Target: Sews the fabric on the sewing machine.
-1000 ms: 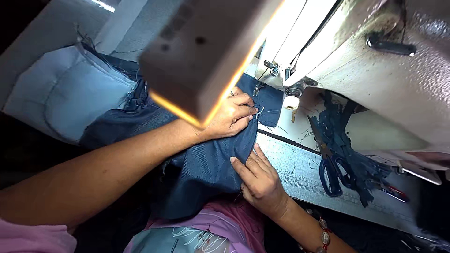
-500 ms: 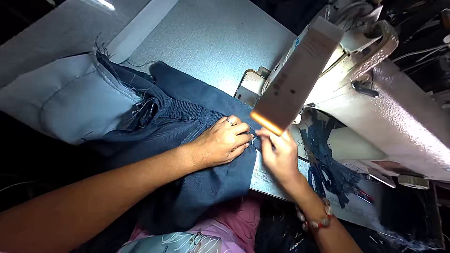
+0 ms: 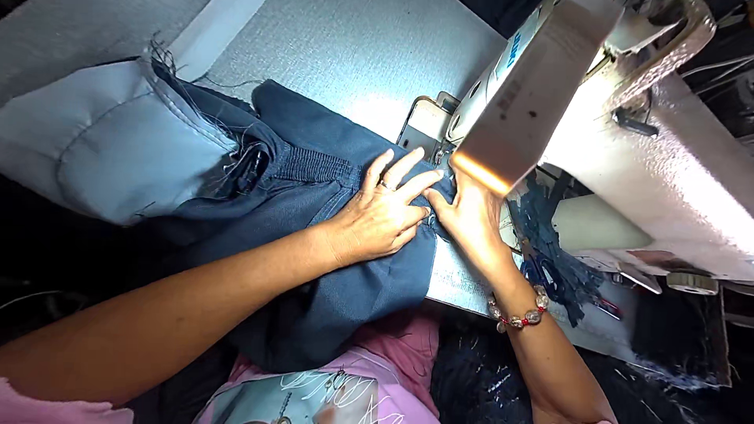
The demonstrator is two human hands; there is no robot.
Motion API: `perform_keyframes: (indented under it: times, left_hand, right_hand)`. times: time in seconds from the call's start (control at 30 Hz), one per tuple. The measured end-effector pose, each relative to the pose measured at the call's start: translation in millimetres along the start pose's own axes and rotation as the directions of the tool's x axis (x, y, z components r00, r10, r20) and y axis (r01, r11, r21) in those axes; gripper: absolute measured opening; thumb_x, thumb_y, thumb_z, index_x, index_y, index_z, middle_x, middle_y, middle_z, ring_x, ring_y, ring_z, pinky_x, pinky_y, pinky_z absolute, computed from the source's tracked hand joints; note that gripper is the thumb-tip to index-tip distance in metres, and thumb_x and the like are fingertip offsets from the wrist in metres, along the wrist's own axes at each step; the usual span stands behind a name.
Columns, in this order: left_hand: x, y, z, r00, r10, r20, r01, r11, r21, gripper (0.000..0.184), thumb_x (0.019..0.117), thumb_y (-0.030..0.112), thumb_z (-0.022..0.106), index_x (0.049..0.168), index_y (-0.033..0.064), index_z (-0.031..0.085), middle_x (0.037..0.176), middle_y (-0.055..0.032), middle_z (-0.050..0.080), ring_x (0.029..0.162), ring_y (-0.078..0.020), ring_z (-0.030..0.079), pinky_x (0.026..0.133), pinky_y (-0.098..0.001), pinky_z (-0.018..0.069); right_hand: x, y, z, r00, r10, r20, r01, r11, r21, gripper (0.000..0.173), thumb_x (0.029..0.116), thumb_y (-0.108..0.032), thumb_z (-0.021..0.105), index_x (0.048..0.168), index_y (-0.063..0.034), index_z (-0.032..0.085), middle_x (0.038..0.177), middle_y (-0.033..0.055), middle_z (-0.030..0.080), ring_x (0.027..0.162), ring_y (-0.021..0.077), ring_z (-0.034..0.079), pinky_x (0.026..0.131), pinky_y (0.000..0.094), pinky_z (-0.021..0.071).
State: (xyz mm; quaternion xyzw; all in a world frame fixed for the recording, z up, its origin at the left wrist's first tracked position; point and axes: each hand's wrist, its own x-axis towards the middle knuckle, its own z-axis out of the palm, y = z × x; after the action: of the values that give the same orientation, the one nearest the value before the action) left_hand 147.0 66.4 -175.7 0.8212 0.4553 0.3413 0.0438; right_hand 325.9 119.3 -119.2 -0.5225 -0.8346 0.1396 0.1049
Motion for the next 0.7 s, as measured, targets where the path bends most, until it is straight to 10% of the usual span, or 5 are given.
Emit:
perform_keyframes:
  times: [0.13, 0.27, 0.5, 0.7]
  left_hand:
    - [1.7, 1.0, -2.1, 0.999, -0.034, 0.015, 0.033, 0.999, 0.012, 0.028, 0.0973, 0.022, 0.054, 0.095, 0.0201, 0.082, 0.157, -0.0133, 0.048, 0.152, -0.05, 0.024, 0.114, -0.0764, 0.0069]
    - [4.2, -0.5, -3.0, 0.999, -0.048, 0.024, 0.047, 0.999, 0.026, 0.026, 0.0988, 0.023, 0.056, 0.1, 0.0222, 0.083, 0.161, -0.0126, 0.043, 0.153, -0.0521, 0.017, 0.112, -0.0799, 0.0013]
    - [18.1, -19.0, 6.1, 0.999, 0.03, -0.031, -0.028, 0.997, 0.077, 0.019, 0.0955, 0.014, 0.057, 0.084, 0.0114, 0.072, 0.096, -0.0092, 0.072, 0.125, -0.0394, 0.057, 0.111, -0.0734, 0.0152]
    - [33.4, -38.9, 10.6, 0.997, 0.06, -0.041, -0.06, 0.998, 0.014, 0.02, 0.1006, 0.016, 0.055, 0.106, 0.0026, 0.069, 0.093, -0.0121, 0.072, 0.099, -0.0308, 0.069, 0.11, -0.058, 0.0346]
  right_hand:
    - [3.5, -4.4, -11.4, 0.995, -0.011, 0.101, -0.002, 0.992, 0.123, 0.025, 0.0931, -0.021, 0.074, 0.111, -0.005, 0.066, 0.089, 0.0179, 0.064, 0.081, 0.0358, 0.061, 0.072, 0.0584, 0.0458]
    - [1.4, 3.4, -19.4, 0.976, -0.207, 0.067, 0.19, 0.96, 0.204, 0.012, 0.0827, -0.009, 0.079, 0.087, -0.0075, 0.067, 0.107, 0.0125, 0.064, 0.1, 0.0306, 0.06, 0.08, 0.0557, 0.0432]
    - [-2.4, 13.5, 1.9, 0.921, -0.362, -0.142, 0.369, 0.929, 0.029, 0.005, 0.0836, -0.002, 0.075, 0.086, -0.0063, 0.075, 0.097, 0.0095, 0.075, 0.095, 0.0289, 0.07, 0.083, 0.0568, 0.0477]
    - [9.5, 26.3, 25.0, 0.874, -0.343, -0.344, 0.362, 0.932, -0.009, 0.008, 0.0852, -0.003, 0.072, 0.089, -0.0058, 0.078, 0.095, 0.01, 0.077, 0.09, 0.0289, 0.072, 0.084, 0.0532, 0.0502]
